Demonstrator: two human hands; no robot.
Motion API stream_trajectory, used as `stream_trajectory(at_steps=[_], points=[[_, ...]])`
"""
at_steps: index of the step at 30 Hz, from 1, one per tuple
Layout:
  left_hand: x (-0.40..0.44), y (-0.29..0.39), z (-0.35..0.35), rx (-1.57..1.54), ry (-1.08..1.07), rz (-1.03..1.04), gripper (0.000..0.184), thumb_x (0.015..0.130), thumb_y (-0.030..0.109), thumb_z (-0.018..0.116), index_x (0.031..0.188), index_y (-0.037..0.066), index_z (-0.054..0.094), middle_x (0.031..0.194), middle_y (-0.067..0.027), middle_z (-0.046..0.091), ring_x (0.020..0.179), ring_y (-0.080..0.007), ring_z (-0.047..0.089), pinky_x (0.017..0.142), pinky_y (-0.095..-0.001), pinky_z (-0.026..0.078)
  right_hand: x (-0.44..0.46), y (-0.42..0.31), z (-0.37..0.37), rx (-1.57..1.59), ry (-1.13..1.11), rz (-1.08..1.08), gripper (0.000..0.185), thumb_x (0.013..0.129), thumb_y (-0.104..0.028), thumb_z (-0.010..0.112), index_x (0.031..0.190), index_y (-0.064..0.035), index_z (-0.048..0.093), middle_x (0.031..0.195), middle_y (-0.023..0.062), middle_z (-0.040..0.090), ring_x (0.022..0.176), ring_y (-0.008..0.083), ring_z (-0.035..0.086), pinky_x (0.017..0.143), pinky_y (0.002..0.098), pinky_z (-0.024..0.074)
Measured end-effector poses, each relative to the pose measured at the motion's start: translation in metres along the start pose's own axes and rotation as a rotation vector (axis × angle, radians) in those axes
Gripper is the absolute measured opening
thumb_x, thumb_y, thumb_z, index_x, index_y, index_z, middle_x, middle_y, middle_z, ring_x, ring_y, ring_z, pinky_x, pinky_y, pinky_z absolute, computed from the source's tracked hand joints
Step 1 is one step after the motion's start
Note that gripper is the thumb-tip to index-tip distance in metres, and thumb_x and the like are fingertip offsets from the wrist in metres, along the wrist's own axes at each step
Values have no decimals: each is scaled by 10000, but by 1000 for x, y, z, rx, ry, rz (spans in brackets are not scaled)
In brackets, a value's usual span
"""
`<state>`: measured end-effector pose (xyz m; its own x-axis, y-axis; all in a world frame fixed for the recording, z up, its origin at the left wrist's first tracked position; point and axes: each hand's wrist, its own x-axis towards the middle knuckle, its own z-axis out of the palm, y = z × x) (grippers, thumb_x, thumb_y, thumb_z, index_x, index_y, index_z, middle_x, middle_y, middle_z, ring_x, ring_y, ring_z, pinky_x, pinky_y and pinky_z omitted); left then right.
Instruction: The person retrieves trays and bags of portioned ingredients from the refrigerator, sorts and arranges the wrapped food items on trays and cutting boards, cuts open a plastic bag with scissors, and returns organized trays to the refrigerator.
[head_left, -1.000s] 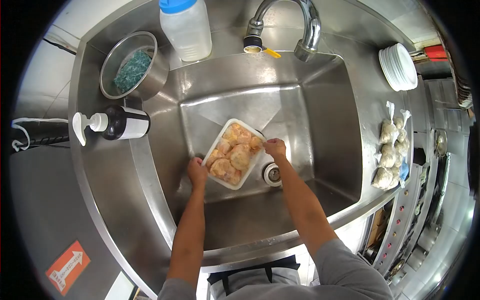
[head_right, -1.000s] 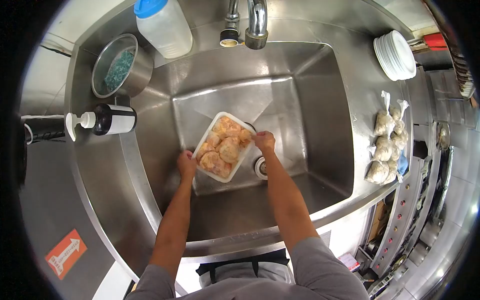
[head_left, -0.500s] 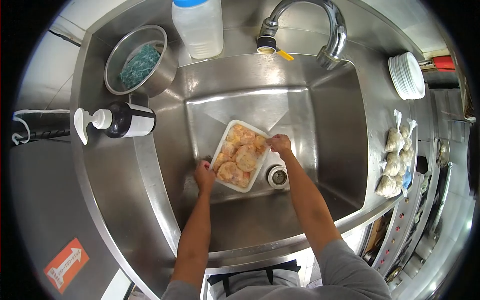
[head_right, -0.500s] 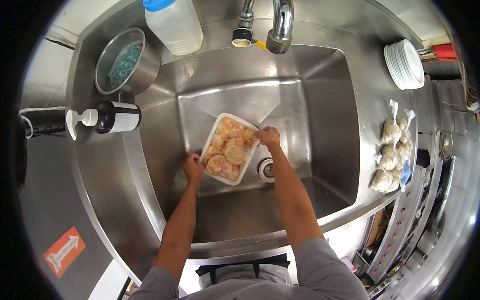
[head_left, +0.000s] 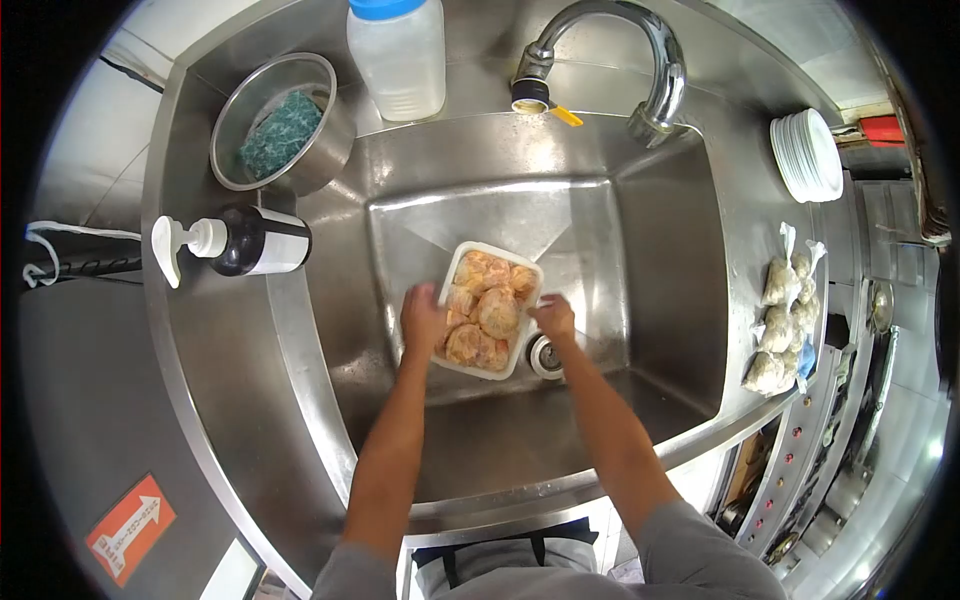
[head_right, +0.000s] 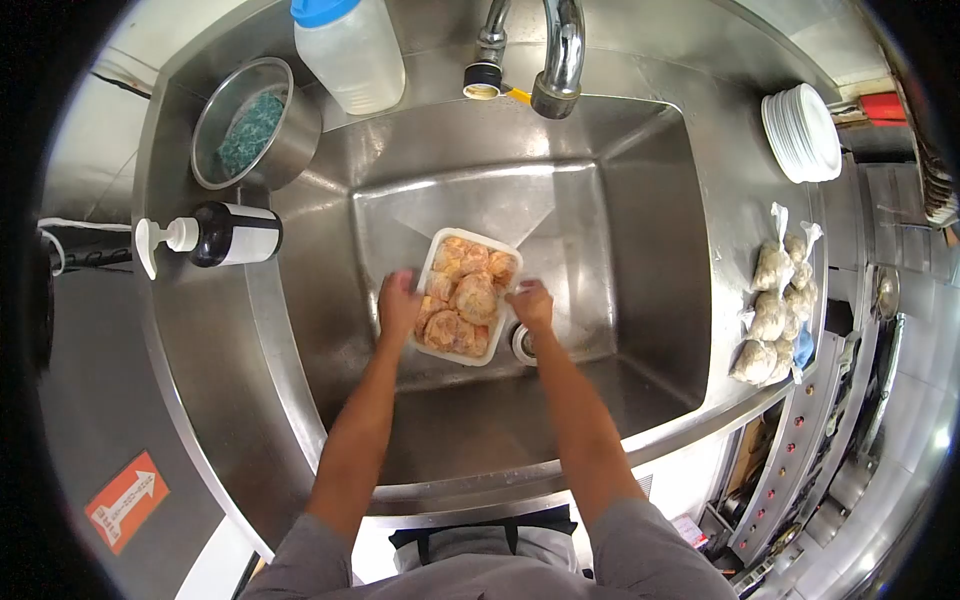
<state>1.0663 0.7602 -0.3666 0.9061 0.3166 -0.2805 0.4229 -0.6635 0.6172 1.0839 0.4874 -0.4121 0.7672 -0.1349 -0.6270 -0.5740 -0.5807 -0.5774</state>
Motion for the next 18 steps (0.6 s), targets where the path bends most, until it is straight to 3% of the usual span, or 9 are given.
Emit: stream_trajectory(at_steps=[3, 4, 6, 11, 12, 16, 18], points=[[55, 46, 15, 31, 59, 314, 209, 784, 44, 638, 988, 14, 599, 1058, -204, 593, 1015, -370, 579, 878, -458, 477, -44, -31, 16, 88, 238, 166, 381, 666, -261, 769, 920, 3, 665, 864, 175, 701, 829, 310, 689, 771, 376, 541], [74, 52, 24, 28, 65, 319, 209, 784, 44, 638, 988, 14, 599, 1058, -204, 593, 1015, -370, 579, 878, -458, 477, -43, -34, 19, 86, 261, 185, 373, 660, -254, 772, 910, 2, 664, 865, 175, 701, 831, 315, 688, 777, 381, 540], [101, 55, 40, 298, -150, 187, 181, 787, 10, 626, 967, 16, 611, 1046, -195, 614, 1020, -362, 589, 887, -445, 492, -38, -40, 23, 85, 282, 203, 366, 654, -246, 775, 900, 1, 664, 866, 175, 700, 832, 320, 687, 782, 386, 539], [106, 62, 35, 256, -164, 33, 166, 762, 23, 677, 921, 30, 629, 991, -176, 646, 997, -359, 616, 871, -439, 513, -20, -38, 30, 20, 329, 337, 377, 595, -272, 821, 842, -19, 690, 835, 140, 713, 786, 294, 692, 767, 380, 555], [105, 64, 32, 196, -188, -49, 174, 747, 33, 698, 908, 38, 632, 973, -171, 653, 985, -359, 625, 857, -441, 519, -16, -32, 37, 2, 346, 339, 426, 580, -293, 841, 867, -10, 702, 868, 158, 720, 819, 298, 702, 778, 383, 560], [112, 48, 42, 169, -97, -35, 229, 699, 70, 760, 892, 46, 639, 958, -172, 661, 923, -357, 643, 835, -435, 530, -20, -46, 35, 8, 273, 451, 462, 585, -355, 849, 868, -30, 681, 916, 178, 705, 894, 331, 691, 833, 394, 544], [117, 42, 46, 167, -169, -107, 281, 665, 104, 791, 896, 51, 641, 933, -162, 679, 889, -340, 653, 814, -416, 537, -22, -49, 37, -10, 278, 455, 487, 576, -381, 861, 869, -31, 689, 926, 179, 710, 907, 334, 694, 837, 397, 548]])
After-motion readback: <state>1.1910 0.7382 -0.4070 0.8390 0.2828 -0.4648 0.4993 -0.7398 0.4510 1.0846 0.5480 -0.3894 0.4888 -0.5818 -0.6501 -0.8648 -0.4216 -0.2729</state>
